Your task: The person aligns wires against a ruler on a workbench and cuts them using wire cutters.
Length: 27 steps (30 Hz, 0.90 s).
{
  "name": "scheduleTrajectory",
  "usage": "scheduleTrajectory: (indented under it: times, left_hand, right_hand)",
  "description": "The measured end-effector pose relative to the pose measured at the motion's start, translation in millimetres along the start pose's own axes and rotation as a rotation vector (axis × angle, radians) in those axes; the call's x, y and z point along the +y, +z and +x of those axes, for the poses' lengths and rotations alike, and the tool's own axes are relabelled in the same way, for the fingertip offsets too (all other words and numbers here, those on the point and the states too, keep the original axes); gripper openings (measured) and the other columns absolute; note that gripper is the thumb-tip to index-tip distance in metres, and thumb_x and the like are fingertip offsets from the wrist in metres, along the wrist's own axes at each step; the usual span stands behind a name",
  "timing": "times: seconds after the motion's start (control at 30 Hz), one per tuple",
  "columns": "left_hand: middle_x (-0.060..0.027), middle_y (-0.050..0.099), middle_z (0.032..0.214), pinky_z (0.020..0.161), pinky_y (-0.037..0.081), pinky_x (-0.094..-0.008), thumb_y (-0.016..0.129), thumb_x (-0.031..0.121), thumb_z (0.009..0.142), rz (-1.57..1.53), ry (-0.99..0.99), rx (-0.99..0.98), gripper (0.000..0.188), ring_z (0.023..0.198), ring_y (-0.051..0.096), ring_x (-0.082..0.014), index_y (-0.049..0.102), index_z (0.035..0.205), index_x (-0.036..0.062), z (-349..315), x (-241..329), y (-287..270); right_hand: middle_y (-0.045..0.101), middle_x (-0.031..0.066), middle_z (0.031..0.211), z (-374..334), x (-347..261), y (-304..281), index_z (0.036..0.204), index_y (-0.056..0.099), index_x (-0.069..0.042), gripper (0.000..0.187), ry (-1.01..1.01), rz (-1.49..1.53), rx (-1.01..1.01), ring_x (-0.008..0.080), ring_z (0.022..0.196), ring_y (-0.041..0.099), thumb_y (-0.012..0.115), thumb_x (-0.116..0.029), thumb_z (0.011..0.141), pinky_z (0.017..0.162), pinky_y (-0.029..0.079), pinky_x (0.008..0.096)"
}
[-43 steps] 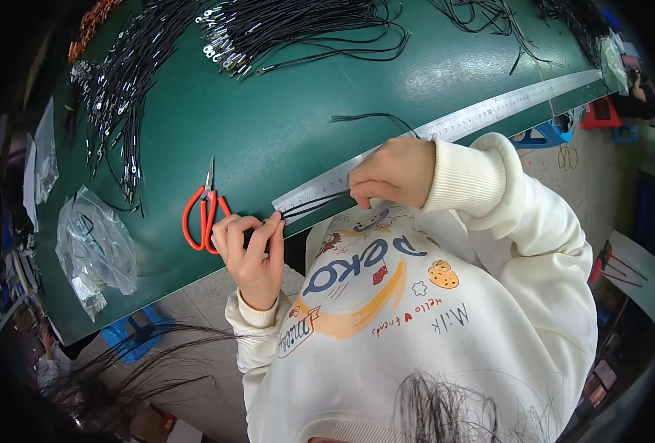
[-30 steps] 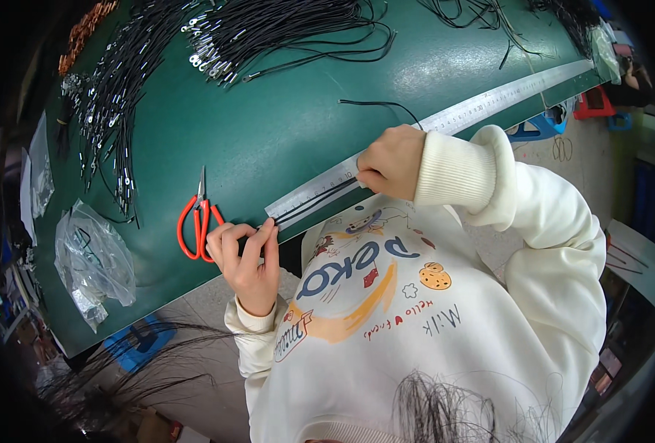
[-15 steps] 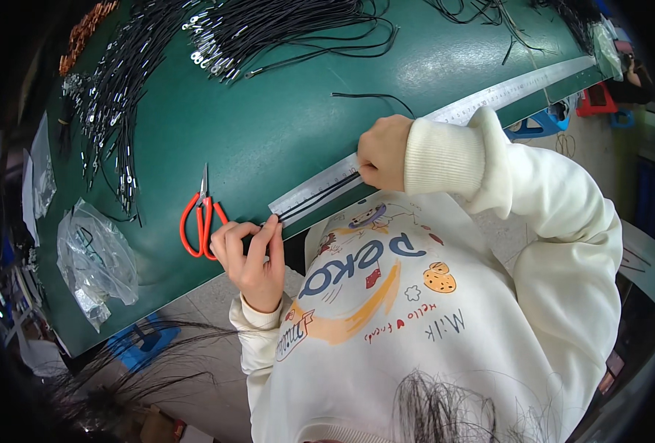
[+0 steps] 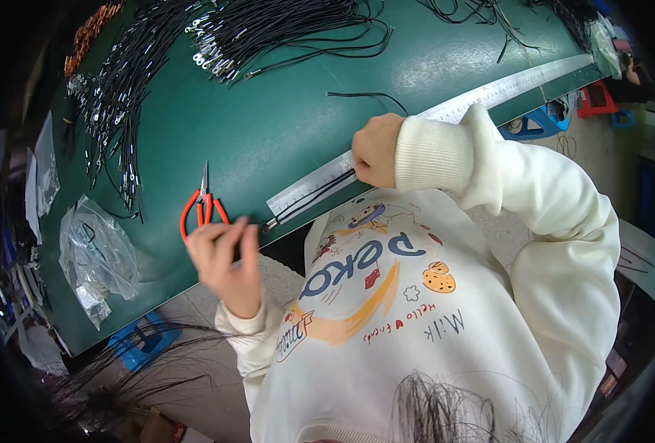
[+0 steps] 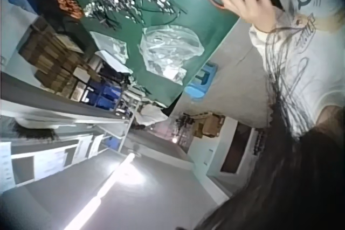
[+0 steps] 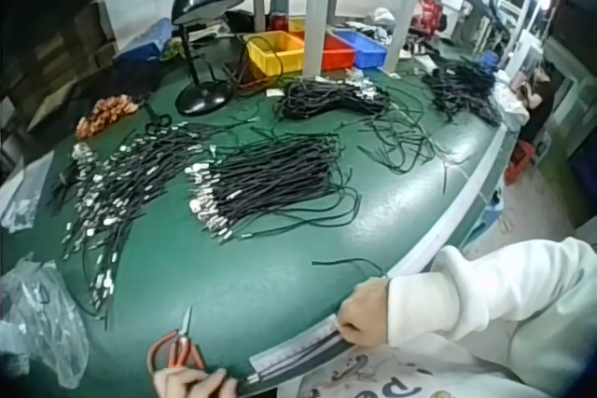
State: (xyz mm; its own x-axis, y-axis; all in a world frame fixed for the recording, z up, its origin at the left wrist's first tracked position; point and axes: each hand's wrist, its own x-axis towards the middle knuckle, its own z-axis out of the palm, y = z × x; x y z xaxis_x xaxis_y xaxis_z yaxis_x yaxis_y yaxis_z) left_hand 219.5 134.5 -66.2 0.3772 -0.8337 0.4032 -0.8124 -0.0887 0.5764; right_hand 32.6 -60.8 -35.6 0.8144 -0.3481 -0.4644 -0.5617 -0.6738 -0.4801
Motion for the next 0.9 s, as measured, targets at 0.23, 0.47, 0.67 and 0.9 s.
scheduleTrajectory:
  times: [0.23,0.47,0.67,0.9]
  left_hand:
    - [-0.0094,0.054,0.08,0.068,0.044,-0.0336,0.07,-0.002,0.066,0.147,-0.165,-0.168,0.033,0.077,0.052,-0.0245,0.062,0.099,-0.0009,9,-27,-37]
    - [-0.0064,0.055,0.07,0.052,0.042,-0.0262,0.061,-0.009,0.069,0.145,-0.25,-0.263,0.031,0.055,0.051,-0.0152,0.059,0.099,-0.0025,16,-34,-41]
    - [0.0023,0.055,0.064,0.049,0.035,-0.016,0.06,-0.001,0.083,-0.442,-0.643,-0.285,0.016,0.054,0.047,-0.0022,0.06,0.098,-0.0033,10,-15,-44]
    - [-0.0039,0.056,0.06,0.054,0.045,-0.0205,0.054,-0.002,0.073,-0.639,-0.334,-0.612,0.025,0.051,0.055,-0.0101,0.058,0.097,-0.0067,4,50,-16]
  right_hand:
    - [0.057,0.0172,0.06,-1,3,1,0.063,0.061,0.0,0.015,-0.014,-0.011,-0.001,0.0334,0.054,0.057,0.053,-0.01,0.072,0.055,0.049,0.0361]
    - [0.063,0.0134,0.065,0,8,-7,0.071,0.066,-0.003,0.02,-0.026,0.023,-0.096,0.0298,0.061,0.062,0.051,-0.016,0.076,0.062,0.05,0.0379]
    - [0.063,0.0061,0.067,-3,16,-10,0.075,0.065,-0.004,0.021,-0.14,0.533,-0.082,0.0171,0.06,0.058,0.048,-0.014,0.082,0.059,0.045,0.0289]
    - [0.06,0.0034,0.066,-14,-3,-23,0.08,0.064,-0.003,0.022,-0.209,0.732,0.02,0.0125,0.059,0.051,0.048,-0.016,0.088,0.056,0.041,0.0276]
